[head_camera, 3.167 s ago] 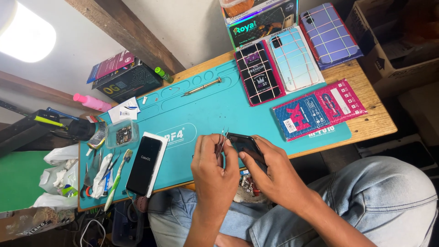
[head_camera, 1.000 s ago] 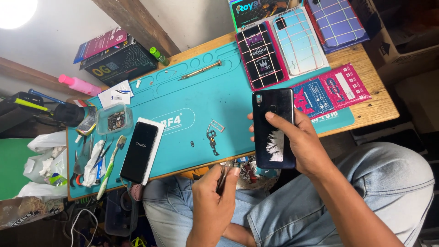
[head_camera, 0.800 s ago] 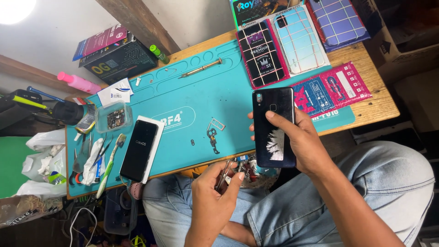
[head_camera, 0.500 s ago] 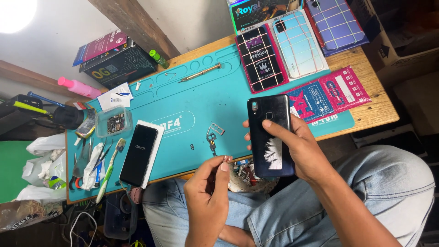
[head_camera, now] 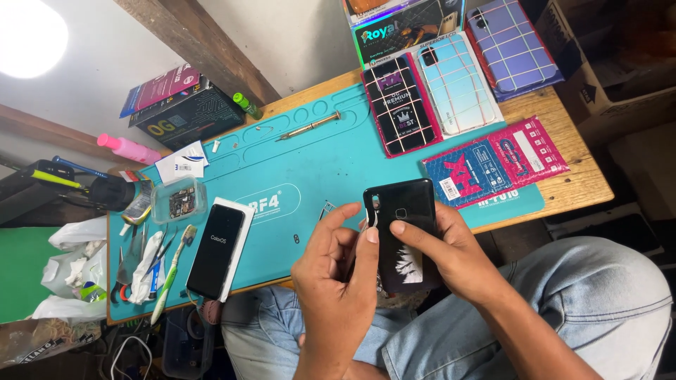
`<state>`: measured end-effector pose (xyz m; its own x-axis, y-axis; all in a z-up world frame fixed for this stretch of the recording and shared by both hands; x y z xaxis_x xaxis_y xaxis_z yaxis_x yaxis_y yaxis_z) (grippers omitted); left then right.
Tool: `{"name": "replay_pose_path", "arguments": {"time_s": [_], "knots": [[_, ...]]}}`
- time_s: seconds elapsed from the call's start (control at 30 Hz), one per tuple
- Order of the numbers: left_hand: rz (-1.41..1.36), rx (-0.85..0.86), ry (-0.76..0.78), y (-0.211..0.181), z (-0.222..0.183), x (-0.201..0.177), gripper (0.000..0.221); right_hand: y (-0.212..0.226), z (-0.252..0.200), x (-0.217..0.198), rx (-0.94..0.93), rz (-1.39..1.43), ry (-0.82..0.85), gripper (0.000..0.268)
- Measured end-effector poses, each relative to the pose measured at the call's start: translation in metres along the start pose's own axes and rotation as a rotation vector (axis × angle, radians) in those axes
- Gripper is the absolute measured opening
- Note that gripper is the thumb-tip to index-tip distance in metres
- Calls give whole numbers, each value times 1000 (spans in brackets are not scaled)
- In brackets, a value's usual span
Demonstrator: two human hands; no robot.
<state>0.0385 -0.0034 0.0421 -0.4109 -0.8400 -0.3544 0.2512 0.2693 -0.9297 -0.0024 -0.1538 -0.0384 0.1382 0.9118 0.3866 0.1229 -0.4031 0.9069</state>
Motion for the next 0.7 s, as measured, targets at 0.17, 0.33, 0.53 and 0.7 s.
{"name": "replay_pose_path", "arguments": {"time_s": [0.17,0.33,0.53,0.7], "knots": [[-120,-68,-3,9,0,2,29,2,-1,1,59,-32,-24,36],[-81,-15,5,1,5,-8,31,-4,0,-4,37,-52,27,30],[-259,-287,90,25,19,-25,14,3,2,8,80,17,286,25],[-777,-520,-199,62,7,-34,10,-13,7,-29,75,498,-163,55]]}}
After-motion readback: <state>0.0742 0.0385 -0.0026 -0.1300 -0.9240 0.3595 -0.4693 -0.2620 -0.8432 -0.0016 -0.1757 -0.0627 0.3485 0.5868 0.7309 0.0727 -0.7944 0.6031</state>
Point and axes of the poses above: each hand's wrist, its own z-axis towards the middle knuckle, its own x-axis out of the palm, y = z × x, the point moved 6 cm from there along z, towards the middle knuckle, and after that the axes turned 13 degrees about y, right-handed, at the moved point
